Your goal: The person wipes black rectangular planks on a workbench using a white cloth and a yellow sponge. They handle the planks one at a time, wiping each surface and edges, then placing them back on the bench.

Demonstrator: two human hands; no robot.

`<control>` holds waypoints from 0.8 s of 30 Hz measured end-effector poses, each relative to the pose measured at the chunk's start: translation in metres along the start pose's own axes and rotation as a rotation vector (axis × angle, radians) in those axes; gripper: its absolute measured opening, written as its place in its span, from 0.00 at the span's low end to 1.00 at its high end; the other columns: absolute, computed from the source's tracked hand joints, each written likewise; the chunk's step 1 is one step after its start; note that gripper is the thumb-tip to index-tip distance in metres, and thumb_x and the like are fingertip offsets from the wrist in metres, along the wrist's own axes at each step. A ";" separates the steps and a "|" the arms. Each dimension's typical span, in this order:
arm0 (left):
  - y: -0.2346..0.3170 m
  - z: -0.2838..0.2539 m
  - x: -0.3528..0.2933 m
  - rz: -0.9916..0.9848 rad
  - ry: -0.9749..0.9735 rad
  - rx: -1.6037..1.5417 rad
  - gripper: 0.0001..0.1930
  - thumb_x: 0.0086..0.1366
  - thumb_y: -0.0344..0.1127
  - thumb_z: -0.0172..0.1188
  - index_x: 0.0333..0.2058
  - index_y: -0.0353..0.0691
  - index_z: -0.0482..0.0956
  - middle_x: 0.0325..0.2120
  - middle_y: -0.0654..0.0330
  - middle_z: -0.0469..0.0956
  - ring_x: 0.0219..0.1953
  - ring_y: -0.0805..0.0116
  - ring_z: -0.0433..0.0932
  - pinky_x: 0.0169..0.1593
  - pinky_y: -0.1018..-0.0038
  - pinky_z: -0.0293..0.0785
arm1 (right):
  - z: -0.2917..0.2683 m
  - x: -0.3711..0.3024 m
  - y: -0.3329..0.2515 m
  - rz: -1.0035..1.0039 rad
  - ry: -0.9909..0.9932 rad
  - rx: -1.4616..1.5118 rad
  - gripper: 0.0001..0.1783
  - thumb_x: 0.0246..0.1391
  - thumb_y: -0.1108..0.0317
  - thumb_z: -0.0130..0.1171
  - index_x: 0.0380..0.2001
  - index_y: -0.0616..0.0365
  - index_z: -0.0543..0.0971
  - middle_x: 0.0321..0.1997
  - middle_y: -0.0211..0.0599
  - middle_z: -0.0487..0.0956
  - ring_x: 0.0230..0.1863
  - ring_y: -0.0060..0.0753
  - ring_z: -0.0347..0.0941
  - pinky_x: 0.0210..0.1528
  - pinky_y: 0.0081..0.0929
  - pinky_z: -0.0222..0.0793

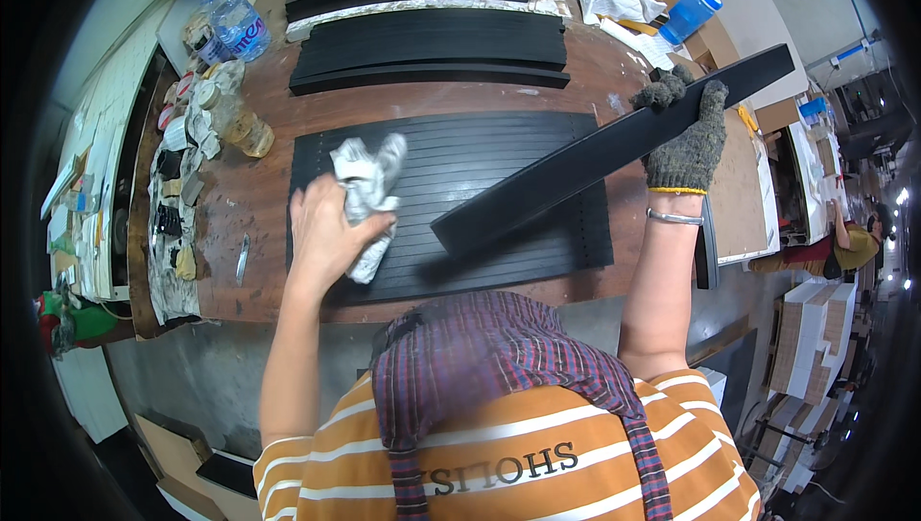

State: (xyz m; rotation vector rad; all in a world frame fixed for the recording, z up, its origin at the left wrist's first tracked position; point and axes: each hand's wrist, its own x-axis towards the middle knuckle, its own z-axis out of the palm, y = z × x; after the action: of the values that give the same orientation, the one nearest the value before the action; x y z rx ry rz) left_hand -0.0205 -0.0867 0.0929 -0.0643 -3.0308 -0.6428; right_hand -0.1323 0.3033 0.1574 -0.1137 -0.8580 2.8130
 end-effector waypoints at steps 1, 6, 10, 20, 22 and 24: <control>0.005 -0.001 0.005 0.004 0.063 -0.001 0.37 0.56 0.59 0.70 0.52 0.30 0.78 0.59 0.43 0.72 0.65 0.50 0.67 0.69 0.42 0.50 | 0.000 -0.002 0.002 0.013 0.004 0.021 0.27 0.66 0.44 0.55 0.41 0.62 0.74 0.29 0.34 0.71 0.32 0.33 0.68 0.42 0.37 0.70; 0.039 0.006 0.000 0.108 -0.146 -0.887 0.23 0.63 0.36 0.70 0.53 0.27 0.79 0.39 0.54 0.85 0.39 0.69 0.81 0.45 0.72 0.77 | 0.006 -0.011 0.018 0.067 -0.009 0.067 0.28 0.68 0.44 0.52 0.42 0.64 0.74 0.30 0.36 0.72 0.31 0.34 0.69 0.40 0.39 0.71; 0.055 0.020 -0.012 0.035 -0.423 -1.016 0.14 0.66 0.35 0.67 0.42 0.28 0.85 0.25 0.64 0.81 0.28 0.82 0.73 0.33 0.80 0.71 | 0.024 -0.019 0.042 0.081 0.027 -0.087 0.30 0.69 0.43 0.51 0.46 0.66 0.73 0.30 0.37 0.74 0.31 0.36 0.71 0.40 0.41 0.72; 0.068 0.063 -0.028 0.014 -0.036 -1.294 0.12 0.70 0.35 0.64 0.35 0.27 0.83 0.23 0.68 0.78 0.28 0.82 0.68 0.32 0.79 0.67 | 0.042 -0.081 0.141 0.489 -0.200 -0.229 0.35 0.66 0.34 0.47 0.49 0.59 0.76 0.28 0.33 0.77 0.28 0.32 0.74 0.33 0.32 0.75; 0.055 0.059 -0.034 0.010 -0.239 -1.132 0.13 0.70 0.34 0.64 0.35 0.26 0.82 0.23 0.68 0.77 0.27 0.82 0.68 0.31 0.79 0.67 | 0.037 -0.084 0.144 0.582 -0.173 -0.303 0.36 0.65 0.31 0.47 0.48 0.57 0.77 0.28 0.33 0.78 0.27 0.30 0.75 0.31 0.30 0.74; 0.041 0.053 -0.034 0.029 -0.316 -1.251 0.10 0.70 0.31 0.63 0.35 0.27 0.83 0.26 0.64 0.81 0.28 0.79 0.75 0.34 0.79 0.73 | 0.031 -0.086 0.143 0.664 -0.248 -0.318 0.37 0.66 0.32 0.44 0.49 0.60 0.76 0.31 0.33 0.79 0.29 0.28 0.75 0.32 0.28 0.75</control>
State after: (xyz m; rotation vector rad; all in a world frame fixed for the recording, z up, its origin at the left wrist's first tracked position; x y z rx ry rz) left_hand 0.0138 -0.0287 0.0596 -0.2502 -2.2859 -2.5244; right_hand -0.0765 0.1523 0.1051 -0.1128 -1.5736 3.3047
